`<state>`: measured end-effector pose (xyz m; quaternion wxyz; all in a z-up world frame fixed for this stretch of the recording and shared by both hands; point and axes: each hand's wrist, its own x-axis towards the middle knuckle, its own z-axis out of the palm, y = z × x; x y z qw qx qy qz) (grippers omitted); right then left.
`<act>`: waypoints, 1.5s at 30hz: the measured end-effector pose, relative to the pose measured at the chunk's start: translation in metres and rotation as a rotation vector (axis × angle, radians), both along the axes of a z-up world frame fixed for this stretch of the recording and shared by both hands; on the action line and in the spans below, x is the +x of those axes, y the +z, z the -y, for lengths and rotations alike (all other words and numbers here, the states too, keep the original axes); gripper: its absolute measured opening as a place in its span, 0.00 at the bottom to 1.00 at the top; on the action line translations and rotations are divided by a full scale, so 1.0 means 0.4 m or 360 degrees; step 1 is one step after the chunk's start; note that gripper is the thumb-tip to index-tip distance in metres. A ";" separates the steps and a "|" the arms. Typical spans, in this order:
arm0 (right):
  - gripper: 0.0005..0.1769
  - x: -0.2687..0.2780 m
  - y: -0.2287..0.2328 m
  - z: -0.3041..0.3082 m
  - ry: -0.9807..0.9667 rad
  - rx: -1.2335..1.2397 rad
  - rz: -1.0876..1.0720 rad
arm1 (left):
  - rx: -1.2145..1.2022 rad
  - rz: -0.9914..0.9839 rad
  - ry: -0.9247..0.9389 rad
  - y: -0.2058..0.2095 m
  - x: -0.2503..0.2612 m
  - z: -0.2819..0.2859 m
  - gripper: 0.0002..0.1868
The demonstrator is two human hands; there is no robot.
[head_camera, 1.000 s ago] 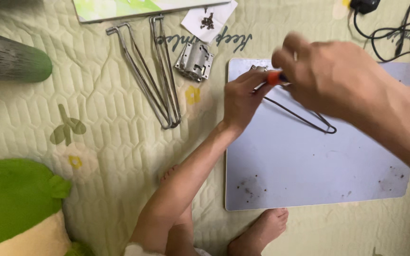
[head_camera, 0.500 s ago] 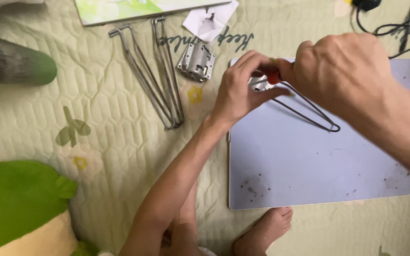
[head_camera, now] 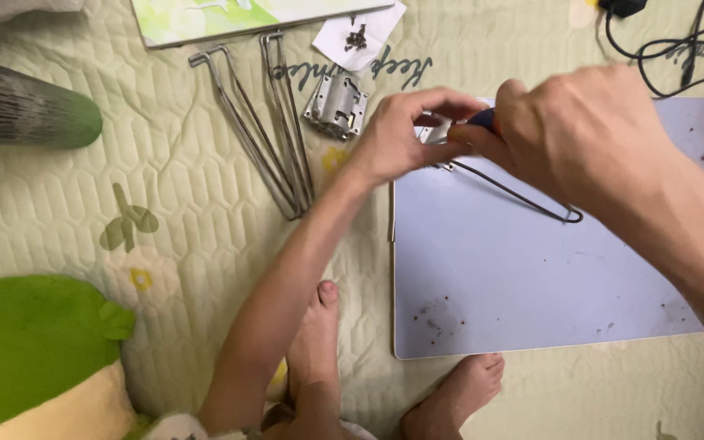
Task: The person sits on a bed and assembles a metal furniture hinge with a wire handle. They use a screwdriver to tighten screws into the hinge, then attach the wire handle and secure it with additional screws.
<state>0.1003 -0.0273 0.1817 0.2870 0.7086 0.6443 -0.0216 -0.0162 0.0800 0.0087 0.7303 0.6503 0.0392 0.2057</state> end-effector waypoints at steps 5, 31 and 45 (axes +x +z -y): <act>0.39 -0.024 -0.021 -0.014 -0.0369 -0.0114 0.0122 | 0.0125 -0.0019 0.0477 0.020 -0.001 0.066 0.15; 0.30 -0.047 0.013 -0.026 -0.0145 -0.0251 0.0095 | 0.0107 0.0024 0.0498 -0.023 0.013 0.150 0.13; 0.14 -0.010 -0.009 0.020 0.0832 -0.0248 0.0360 | 0.0456 0.0046 0.0347 -0.099 0.140 0.148 0.10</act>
